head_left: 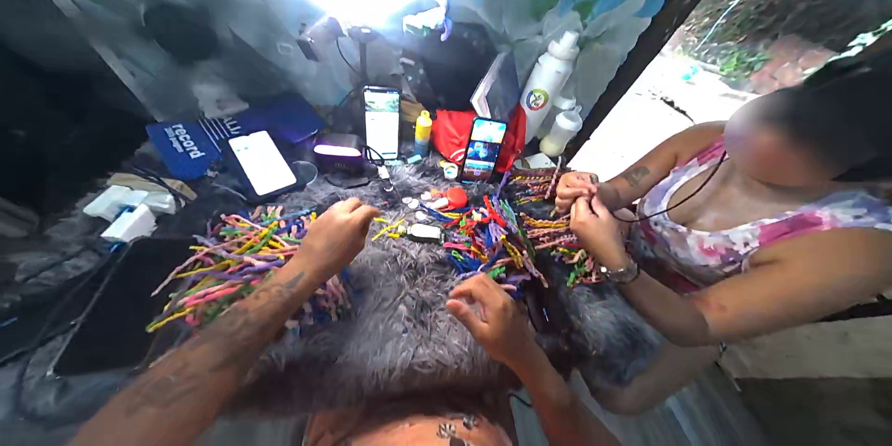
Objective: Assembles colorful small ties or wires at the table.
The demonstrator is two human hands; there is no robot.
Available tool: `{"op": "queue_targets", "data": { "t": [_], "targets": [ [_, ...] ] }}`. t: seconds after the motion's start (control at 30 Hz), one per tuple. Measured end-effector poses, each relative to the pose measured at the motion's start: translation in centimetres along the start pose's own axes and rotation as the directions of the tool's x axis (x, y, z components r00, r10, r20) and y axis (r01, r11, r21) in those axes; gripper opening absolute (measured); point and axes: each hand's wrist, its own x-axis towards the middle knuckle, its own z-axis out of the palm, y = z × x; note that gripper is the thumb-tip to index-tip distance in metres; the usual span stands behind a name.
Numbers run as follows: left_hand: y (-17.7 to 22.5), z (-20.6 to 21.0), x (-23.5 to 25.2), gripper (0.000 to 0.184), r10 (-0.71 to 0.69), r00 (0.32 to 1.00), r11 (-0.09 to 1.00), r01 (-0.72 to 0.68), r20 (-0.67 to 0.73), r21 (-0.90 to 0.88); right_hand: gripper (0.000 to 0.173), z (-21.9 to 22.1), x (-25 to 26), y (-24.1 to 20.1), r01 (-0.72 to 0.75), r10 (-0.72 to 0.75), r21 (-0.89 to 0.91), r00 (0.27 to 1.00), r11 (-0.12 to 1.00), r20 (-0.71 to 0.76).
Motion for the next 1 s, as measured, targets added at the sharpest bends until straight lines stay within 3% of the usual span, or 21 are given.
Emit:
{"op": "queue_targets", "data": {
  "t": [0.17, 0.23, 0.3, 0.4, 0.47, 0.53, 0.63, 0.83, 1.0],
  "targets": [
    [7.1, 0.8, -3.7, 0.038, 0.332, 0.937, 0.905, -0.348, -0.105, -0.243, 0.056, 2.3, 0.7, -2.7, -0.188, 0.176, 0.144, 0.98, 0.972, 0.089],
    [9.2, 1.6, -5.6, 0.029, 0.383, 0.899, 0.829, -0.435, -0.211, -0.352, 0.041, 3.1, 0.2, -3.1, -0.194, 0.188, 0.148, 0.981, 0.97, 0.055],
    [9.8, 2.5, -6.8, 0.022, 0.317, 0.88, 0.745, -0.462, -0.354, -0.481, 0.031, 3.5, -0.3, -2.9, -0.173, 0.178, 0.188, 0.984, 0.967, -0.009],
    [9.1, 5.0, -8.0, 0.012, 0.044, 0.91, 0.533, -0.371, -0.412, -0.761, 0.026, 3.1, -0.8, -2.6, -0.252, 0.245, 0.4, 0.967, 0.881, 0.068],
    [8.9, 6.7, -9.0, 0.013, -0.16, 0.941, 0.362, -0.225, -0.298, -0.905, 0.022, 2.8, -1.0, -3.0, -0.346, 0.326, 0.581, 0.934, 0.736, 0.144],
    [9.0, 8.0, -9.9, 0.012, -0.251, 0.956, 0.262, -0.082, -0.151, -0.961, 0.02, 2.9, -0.9, -3.2, -0.401, 0.397, 0.687, 0.901, 0.605, 0.175],
    [9.0, 9.0, -10.9, 0.013, -0.291, 0.957, 0.227, 0.059, -0.01, -0.972, 0.018, 3.8, -1.2, -2.7, -0.43, 0.444, 0.759, 0.872, 0.489, 0.207],
    [7.9, 9.1, -10.7, 0.013, -0.297, 0.946, 0.164, 0.185, 0.13, -0.969, 0.021, 4.9, -1.6, -0.9, -0.39, 0.449, 0.896, 0.853, 0.211, 0.266],
    [7.3, 9.2, -10.5, 0.013, -0.254, 0.945, 0.118, 0.239, 0.204, -0.964, 0.016, 5.1, -1.6, -0.6, -0.371, 0.373, 0.905, 0.885, 0.208, 0.277]
  ]
}}
